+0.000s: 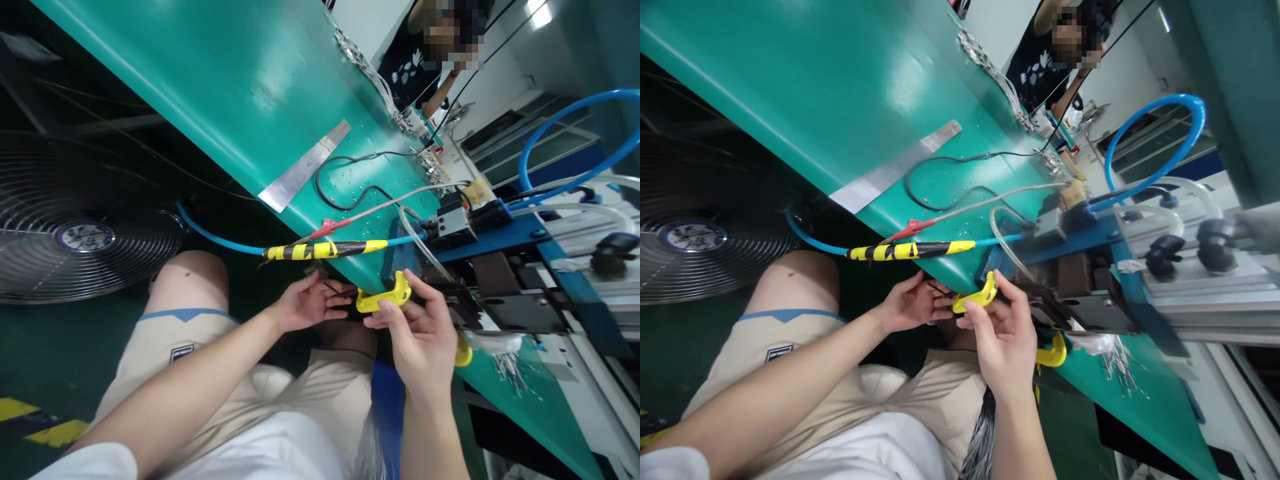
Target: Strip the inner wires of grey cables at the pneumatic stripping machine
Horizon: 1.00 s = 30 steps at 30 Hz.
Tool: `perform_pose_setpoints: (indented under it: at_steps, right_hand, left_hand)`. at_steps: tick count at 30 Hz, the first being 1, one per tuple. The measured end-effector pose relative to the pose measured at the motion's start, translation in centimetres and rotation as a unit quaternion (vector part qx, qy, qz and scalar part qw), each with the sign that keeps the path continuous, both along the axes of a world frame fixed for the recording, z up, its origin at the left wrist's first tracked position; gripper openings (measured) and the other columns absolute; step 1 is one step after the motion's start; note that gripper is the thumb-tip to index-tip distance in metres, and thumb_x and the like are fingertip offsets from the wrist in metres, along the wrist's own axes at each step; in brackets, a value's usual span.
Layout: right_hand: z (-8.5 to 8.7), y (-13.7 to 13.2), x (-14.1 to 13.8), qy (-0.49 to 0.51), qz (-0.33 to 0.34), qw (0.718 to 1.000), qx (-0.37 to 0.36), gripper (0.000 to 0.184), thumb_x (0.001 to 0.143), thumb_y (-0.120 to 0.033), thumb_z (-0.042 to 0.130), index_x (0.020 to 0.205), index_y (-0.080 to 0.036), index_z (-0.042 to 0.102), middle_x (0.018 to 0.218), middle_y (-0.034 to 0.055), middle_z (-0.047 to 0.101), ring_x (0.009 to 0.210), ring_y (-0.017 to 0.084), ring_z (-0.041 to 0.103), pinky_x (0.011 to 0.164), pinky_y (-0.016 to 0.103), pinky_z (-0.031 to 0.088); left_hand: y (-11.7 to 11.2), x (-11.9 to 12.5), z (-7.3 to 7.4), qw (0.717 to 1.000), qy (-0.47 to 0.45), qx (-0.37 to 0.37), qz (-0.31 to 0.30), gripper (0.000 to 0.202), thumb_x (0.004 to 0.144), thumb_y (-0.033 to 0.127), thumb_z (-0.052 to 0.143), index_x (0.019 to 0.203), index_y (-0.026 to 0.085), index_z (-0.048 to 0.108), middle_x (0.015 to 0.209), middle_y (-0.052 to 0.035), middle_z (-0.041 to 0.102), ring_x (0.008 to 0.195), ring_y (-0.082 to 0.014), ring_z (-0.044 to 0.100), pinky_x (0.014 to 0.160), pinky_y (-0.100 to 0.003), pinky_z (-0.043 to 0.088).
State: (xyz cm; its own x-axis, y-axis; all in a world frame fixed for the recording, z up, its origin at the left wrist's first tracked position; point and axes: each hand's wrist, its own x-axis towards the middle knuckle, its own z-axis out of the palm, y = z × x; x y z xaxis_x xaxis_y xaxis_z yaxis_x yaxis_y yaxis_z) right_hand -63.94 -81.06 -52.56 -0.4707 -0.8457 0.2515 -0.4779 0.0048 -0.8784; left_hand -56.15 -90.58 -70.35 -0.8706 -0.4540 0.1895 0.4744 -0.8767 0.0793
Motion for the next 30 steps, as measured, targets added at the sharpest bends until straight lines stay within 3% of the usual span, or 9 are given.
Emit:
perform_pose_setpoints:
  at_steps: [6, 12, 16, 22, 25, 28, 30]
  right_hand:
    - [0.0, -0.1, -0.1, -0.001, 0.010, 1.000, -0.001, 0.045, 0.083, -0.025, 0.075, 0.125, -0.021, 0.058, 0.072, -0.0018, 0.076, 0.055, 0.016, 0.072, 0.055, 0.025, 0.063]
    - [-0.1, 0.0, -0.4, 0.020, 0.013, 1.000, 0.006, 0.045, 0.084, -0.028, 0.075, 0.125, -0.021, 0.058, 0.074, -0.0006, 0.076, 0.055, 0.019, 0.073, 0.055, 0.030, 0.064]
    - [-0.2, 0.0, -0.4, 0.023, 0.015, 1.000, 0.000, 0.046, 0.084, -0.028, 0.075, 0.125, -0.022, 0.058, 0.075, 0.0000, 0.077, 0.056, 0.019, 0.073, 0.056, 0.030, 0.063]
    - [-0.1, 0.0, -0.3, 0.003, 0.019, 1.000, 0.003, 0.046, 0.084, -0.027, 0.075, 0.126, -0.023, 0.056, 0.072, -0.0021, 0.076, 0.055, 0.017, 0.072, 0.056, 0.026, 0.063]
    - [-0.1, -0.1, -0.2, 0.008, 0.014, 1.000, 0.002, 0.046, 0.084, -0.027, 0.075, 0.126, -0.022, 0.057, 0.073, -0.0014, 0.076, 0.055, 0.017, 0.073, 0.055, 0.026, 0.063]
    - [-0.1, -0.1, -0.2, 0.011, 0.011, 1.000, -0.003, 0.047, 0.083, -0.027, 0.075, 0.126, -0.022, 0.057, 0.072, -0.0009, 0.076, 0.055, 0.017, 0.073, 0.055, 0.027, 0.064]
    - [-0.1, -0.1, -0.2, 0.009, 0.009, 1.000, -0.004, 0.046, 0.083, -0.027, 0.075, 0.126, -0.022, 0.057, 0.072, -0.0012, 0.076, 0.055, 0.017, 0.073, 0.055, 0.026, 0.064]
  left_hand:
    - [0.2, -0.1, -0.7, 0.999, 0.012, -0.026, -0.030, 0.037, 0.091, 0.045, 0.060, 0.117, 0.020, 0.068, 0.122, -0.0107, 0.069, 0.114, -0.0280, 0.063, 0.095, -0.045, 0.048]
    - [0.4, 0.9, -0.3, 0.994, -0.009, -0.101, -0.039, 0.052, 0.078, 0.023, 0.079, 0.128, 0.017, 0.064, 0.132, -0.0159, 0.062, 0.108, -0.0268, 0.067, 0.094, -0.042, 0.051]
    - [0.8, 0.0, 0.9, 0.987, -0.050, -0.142, -0.048, 0.043, 0.074, 0.013, 0.081, 0.116, 0.013, 0.070, 0.112, -0.0157, 0.071, 0.098, -0.0259, 0.071, 0.088, -0.039, 0.054]
    - [1.1, -2.1, 1.5, 0.982, -0.137, -0.109, 0.065, 0.025, 0.073, 0.012, 0.083, 0.096, 0.015, 0.075, 0.085, -0.0016, 0.076, 0.072, -0.0108, 0.070, 0.075, -0.022, 0.054]
    - [0.4, -1.1, 1.2, 0.982, -0.147, -0.104, 0.055, 0.030, 0.070, 0.016, 0.085, 0.098, 0.013, 0.074, 0.082, -0.0060, 0.077, 0.068, -0.0156, 0.072, 0.070, -0.027, 0.056]
    - [-0.4, 0.3, 1.0, 0.988, -0.124, -0.096, 0.010, 0.044, 0.065, 0.021, 0.088, 0.106, 0.013, 0.073, 0.091, -0.0136, 0.078, 0.084, -0.0268, 0.075, 0.079, -0.038, 0.058]
    - [-0.7, 0.5, 1.0, 0.990, -0.111, -0.081, -0.018, 0.045, 0.067, 0.029, 0.086, 0.107, 0.014, 0.072, 0.094, -0.0136, 0.078, 0.090, -0.0278, 0.074, 0.084, -0.039, 0.057]
